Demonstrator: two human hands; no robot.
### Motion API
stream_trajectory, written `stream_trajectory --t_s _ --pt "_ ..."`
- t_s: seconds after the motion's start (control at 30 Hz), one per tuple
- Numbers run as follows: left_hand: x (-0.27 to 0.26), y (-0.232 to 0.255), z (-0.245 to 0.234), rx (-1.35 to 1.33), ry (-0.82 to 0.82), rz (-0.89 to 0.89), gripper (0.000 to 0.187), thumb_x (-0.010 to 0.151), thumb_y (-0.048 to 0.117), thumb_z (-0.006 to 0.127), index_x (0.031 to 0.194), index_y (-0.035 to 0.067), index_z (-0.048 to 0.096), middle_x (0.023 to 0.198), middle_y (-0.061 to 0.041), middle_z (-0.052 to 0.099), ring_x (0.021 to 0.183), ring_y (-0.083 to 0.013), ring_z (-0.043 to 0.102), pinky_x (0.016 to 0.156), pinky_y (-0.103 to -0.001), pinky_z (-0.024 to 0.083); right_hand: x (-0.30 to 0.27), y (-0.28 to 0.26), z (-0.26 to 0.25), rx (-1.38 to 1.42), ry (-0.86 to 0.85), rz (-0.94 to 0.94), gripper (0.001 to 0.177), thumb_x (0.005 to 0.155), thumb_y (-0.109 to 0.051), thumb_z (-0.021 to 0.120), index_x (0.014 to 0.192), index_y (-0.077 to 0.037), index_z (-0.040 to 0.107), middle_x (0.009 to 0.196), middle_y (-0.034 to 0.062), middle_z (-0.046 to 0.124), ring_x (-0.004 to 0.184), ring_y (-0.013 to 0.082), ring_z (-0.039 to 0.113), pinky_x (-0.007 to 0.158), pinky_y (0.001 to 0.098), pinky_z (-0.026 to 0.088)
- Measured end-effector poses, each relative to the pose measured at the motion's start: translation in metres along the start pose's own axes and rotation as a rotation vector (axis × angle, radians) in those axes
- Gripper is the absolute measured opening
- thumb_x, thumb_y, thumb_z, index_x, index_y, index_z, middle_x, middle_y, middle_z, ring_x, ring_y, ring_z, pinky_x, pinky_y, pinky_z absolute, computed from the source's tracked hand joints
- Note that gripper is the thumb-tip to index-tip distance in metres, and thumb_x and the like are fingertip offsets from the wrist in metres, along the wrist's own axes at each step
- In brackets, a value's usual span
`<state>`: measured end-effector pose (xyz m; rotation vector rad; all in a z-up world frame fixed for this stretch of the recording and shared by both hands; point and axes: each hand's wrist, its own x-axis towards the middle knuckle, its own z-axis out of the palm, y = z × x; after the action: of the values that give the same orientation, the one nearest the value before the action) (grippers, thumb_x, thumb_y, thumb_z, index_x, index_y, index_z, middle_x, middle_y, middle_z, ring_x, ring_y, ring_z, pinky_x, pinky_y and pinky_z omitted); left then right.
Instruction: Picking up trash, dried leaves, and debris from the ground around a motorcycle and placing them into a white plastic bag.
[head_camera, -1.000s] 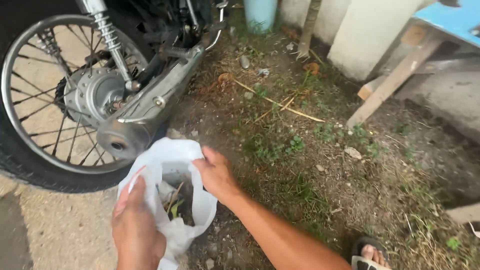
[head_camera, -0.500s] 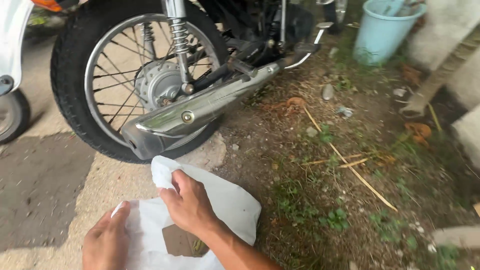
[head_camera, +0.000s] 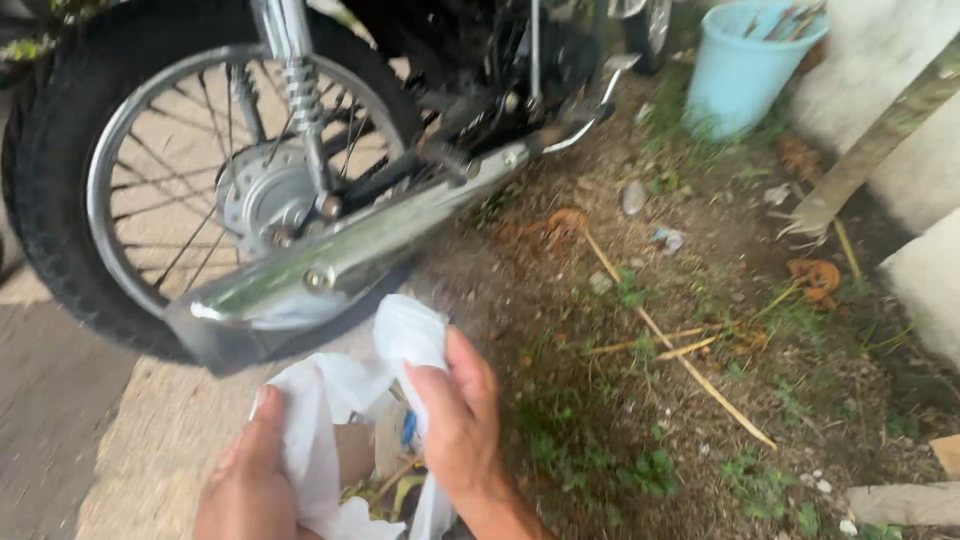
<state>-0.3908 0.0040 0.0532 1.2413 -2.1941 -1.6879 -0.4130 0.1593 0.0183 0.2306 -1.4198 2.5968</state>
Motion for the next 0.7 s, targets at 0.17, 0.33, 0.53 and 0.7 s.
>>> stream_trajectory --t_s 0.17,0.33,0.53,0.7 --pt "0.013 0.014 0.058 -0.418 -0.256 -0.063 0.058 0.095 0.051 0.054 0.123 0.003 0.072 0.110 -0.016 0.076 0.089 -0.0284 0.071 0.072 -0.043 0.056 0.019 -0.005 -0.043 -0.083 0.156 -0.027 0.027 0.096 -0.014 0.060 0.114 0.004 0.068 0.100 0.0023 0.070 0.091 0.0085 0.061 0.079 0.0258 0.050" --pt "0.036 -0.015 0.120 -0.578 -0.306 -0.062 0.048 0.097 0.037 0.064 0.115 -0.007 0.074 0.101 -0.016 0.078 0.083 -0.0229 0.073 0.076 -0.038 0.057 0.038 0.000 -0.050 -0.289 0.235 0.091 0.031 0.093 -0.023 0.059 0.112 0.000 0.070 0.098 0.0013 0.074 0.088 0.0079 0.064 0.079 0.0252 0.052" --pt "0.035 -0.013 0.130 -0.705 -0.565 -0.018 0.036 0.099 0.023 0.062 0.110 -0.008 0.077 0.099 -0.012 0.079 0.083 -0.0136 0.068 0.075 -0.027 0.054 0.066 0.022 -0.084 -0.693 0.345 0.260 0.046 0.099 -0.040 0.060 0.106 0.003 0.075 0.089 0.0080 0.069 0.080 0.0161 0.057 0.070 0.0346 0.046" --pt "0.042 -0.011 0.139 -0.652 -0.593 -0.061 0.031 0.095 0.018 0.065 0.113 -0.005 0.075 0.098 -0.010 0.078 0.084 -0.0140 0.068 0.075 -0.028 0.053 0.066 0.014 -0.127 -0.797 0.227 0.389 0.051 0.093 -0.049 0.059 0.109 -0.003 0.074 0.095 0.0024 0.075 0.087 0.0118 0.065 0.077 0.0294 0.051"
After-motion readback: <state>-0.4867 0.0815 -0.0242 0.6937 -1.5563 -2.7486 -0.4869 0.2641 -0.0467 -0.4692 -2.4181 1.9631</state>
